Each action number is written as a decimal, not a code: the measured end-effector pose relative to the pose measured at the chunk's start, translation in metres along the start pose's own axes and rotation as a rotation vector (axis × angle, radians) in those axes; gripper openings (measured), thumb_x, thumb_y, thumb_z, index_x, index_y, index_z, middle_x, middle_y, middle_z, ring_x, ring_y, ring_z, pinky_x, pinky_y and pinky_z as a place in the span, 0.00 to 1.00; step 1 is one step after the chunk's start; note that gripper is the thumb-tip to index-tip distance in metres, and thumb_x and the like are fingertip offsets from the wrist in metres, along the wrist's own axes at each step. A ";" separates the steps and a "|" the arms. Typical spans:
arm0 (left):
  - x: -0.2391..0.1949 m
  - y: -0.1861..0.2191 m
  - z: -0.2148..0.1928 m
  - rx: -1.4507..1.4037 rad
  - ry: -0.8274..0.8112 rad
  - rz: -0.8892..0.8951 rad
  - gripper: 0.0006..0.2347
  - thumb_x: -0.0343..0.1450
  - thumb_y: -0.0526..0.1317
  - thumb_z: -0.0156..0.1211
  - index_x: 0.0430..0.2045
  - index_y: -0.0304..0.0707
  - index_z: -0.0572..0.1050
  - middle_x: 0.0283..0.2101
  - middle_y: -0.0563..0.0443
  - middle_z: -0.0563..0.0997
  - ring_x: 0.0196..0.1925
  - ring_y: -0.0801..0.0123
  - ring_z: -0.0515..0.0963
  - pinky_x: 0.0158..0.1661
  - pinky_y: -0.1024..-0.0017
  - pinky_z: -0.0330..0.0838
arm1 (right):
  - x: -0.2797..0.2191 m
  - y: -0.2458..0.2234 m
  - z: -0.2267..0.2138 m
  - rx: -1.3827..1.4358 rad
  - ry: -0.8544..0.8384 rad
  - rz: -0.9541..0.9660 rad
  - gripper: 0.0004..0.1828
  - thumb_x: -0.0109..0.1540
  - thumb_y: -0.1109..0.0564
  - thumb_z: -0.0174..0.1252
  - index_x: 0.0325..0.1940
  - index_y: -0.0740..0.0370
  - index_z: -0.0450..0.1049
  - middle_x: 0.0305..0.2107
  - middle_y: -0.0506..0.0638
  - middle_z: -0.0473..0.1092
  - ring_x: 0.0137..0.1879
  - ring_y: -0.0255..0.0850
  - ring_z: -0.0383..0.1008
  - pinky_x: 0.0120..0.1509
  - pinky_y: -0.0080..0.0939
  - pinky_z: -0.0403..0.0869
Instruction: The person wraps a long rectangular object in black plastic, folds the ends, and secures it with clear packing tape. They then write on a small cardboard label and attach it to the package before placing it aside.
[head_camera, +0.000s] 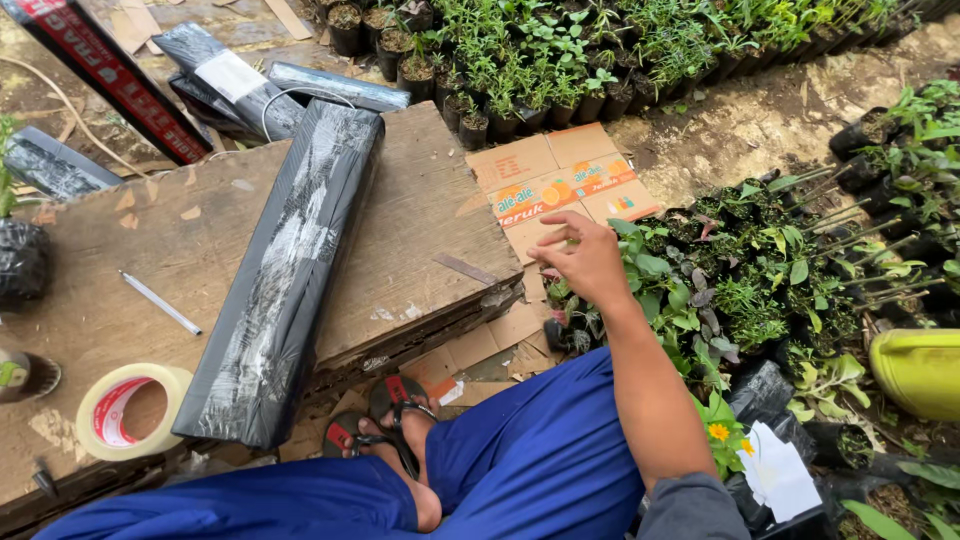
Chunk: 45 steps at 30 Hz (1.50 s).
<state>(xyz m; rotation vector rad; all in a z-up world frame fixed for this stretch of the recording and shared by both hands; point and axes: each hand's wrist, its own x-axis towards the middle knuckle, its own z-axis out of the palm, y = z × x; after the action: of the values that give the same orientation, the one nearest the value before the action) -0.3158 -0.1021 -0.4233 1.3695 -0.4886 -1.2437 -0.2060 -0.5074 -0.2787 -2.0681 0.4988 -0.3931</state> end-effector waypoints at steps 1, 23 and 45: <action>-0.001 0.002 0.003 0.103 -0.036 0.063 0.16 0.74 0.45 0.55 0.53 0.37 0.74 0.53 0.47 0.80 0.55 0.61 0.79 0.56 0.66 0.71 | -0.002 -0.004 -0.003 -0.083 0.019 0.062 0.18 0.58 0.56 0.68 0.51 0.63 0.77 0.26 0.50 0.77 0.32 0.35 0.76 0.37 0.35 0.74; -0.037 0.021 -0.035 0.653 -0.059 0.386 0.19 0.72 0.45 0.60 0.57 0.39 0.77 0.52 0.46 0.81 0.52 0.58 0.80 0.55 0.68 0.69 | 0.014 0.277 0.129 -0.761 -1.067 1.046 0.20 0.59 0.51 0.66 0.54 0.57 0.78 0.46 0.55 0.80 0.47 0.48 0.81 0.54 0.53 0.75; 0.241 -0.048 -0.089 0.745 0.146 0.306 0.25 0.62 0.31 0.67 0.56 0.38 0.72 0.59 0.39 0.74 0.63 0.44 0.72 0.59 0.57 0.70 | -0.048 0.161 0.166 -0.750 -1.186 0.399 0.21 0.63 0.44 0.53 0.47 0.62 0.78 0.39 0.63 0.80 0.45 0.55 0.87 0.51 0.52 0.83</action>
<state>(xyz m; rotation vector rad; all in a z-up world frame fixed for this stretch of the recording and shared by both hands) -0.1724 -0.2566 -0.5784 1.8934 -1.0824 -0.7168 -0.2021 -0.4392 -0.5051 -2.3468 0.2960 1.3782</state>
